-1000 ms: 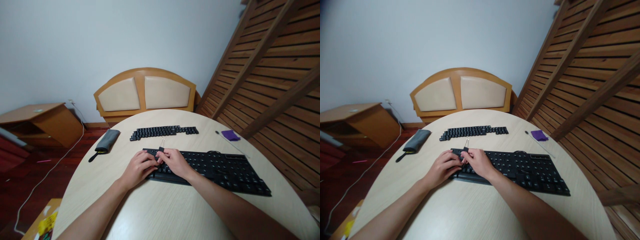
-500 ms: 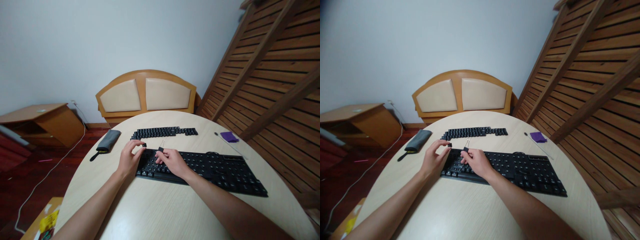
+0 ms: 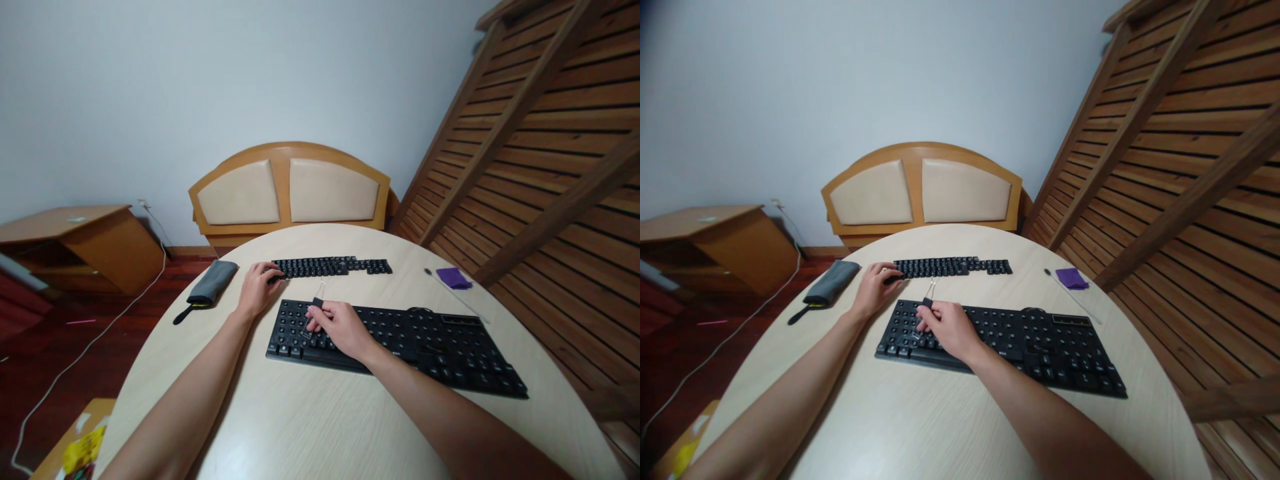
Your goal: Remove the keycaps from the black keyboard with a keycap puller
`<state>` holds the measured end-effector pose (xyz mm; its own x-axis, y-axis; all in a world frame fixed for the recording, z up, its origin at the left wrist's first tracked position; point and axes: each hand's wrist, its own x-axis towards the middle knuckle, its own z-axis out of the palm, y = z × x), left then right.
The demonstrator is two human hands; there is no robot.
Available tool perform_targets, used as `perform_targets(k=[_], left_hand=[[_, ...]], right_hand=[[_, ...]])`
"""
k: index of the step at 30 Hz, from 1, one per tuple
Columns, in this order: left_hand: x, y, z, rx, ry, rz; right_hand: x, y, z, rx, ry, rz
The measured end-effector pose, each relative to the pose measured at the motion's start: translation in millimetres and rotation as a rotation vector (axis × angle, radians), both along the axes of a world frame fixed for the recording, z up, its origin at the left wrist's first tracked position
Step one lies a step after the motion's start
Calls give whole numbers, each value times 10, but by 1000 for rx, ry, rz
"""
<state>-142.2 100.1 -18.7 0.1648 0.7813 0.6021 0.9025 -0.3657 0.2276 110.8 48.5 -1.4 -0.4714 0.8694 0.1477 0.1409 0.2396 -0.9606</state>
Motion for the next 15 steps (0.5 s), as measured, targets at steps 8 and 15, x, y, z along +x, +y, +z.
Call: perform_targets(k=[8,15], left_hand=[[-57,23,-35,-50,9,30],[-91,73,-98,-62,13,28]], right_hand=[[5,-4,11,2,-18,3],[-2,-8,6,7,-11,4]])
